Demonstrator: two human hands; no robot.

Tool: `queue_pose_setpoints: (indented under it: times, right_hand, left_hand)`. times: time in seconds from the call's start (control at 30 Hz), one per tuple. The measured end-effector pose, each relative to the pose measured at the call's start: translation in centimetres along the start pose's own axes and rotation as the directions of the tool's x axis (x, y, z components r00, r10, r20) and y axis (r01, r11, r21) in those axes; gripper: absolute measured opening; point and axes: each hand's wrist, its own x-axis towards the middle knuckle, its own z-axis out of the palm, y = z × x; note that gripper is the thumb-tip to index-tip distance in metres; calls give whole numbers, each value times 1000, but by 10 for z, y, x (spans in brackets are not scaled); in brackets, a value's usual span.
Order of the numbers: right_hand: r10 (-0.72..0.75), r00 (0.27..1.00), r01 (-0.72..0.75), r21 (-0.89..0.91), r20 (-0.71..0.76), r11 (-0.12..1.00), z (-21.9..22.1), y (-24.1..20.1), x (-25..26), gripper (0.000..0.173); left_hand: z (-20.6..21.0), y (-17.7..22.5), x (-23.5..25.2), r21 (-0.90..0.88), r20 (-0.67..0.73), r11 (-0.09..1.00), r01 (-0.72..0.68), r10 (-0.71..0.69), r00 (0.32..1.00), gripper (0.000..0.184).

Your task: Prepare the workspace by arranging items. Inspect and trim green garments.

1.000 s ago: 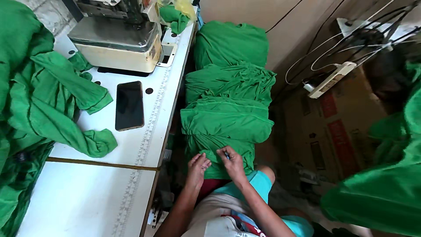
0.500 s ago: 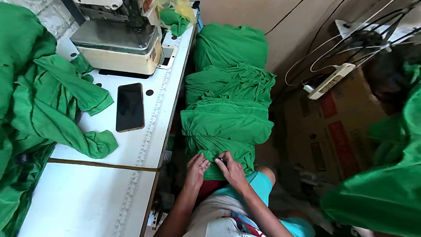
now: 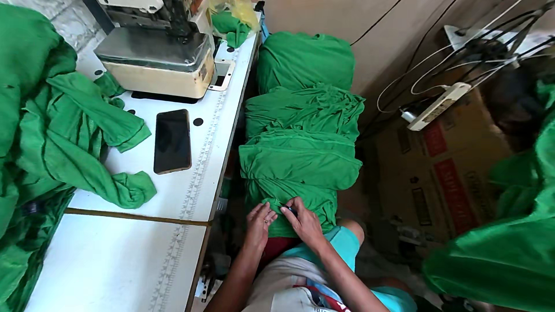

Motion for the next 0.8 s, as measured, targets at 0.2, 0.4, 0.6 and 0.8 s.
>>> queue_pose_setpoints:
  times: [0.2, 0.4, 0.6, 0.8]
  right_hand:
    - [-25, 1000, 25, 6, 0, 1000, 2, -2, 2, 43]
    - [-46, 999, 48, 56, -26, 997, 4, 5, 0, 59]
    - [-40, 997, 37, -53, -62, 998, -1, 14, 5, 22]
    - [-113, 994, 113, 60, -15, 992, -11, 15, 5, 22]
  left_hand:
    - [0, 0, 0, 4, 1, 1000, 1, -1, 1000, 12]
    - [0, 0, 1, -46, 26, 999, -22, 24, 999, 15]
    - [-12, -4, 7, 177, 145, 953, -244, 220, 965, 24]
    - [-18, -12, 36, 683, 104, 569, -458, 545, 832, 66]
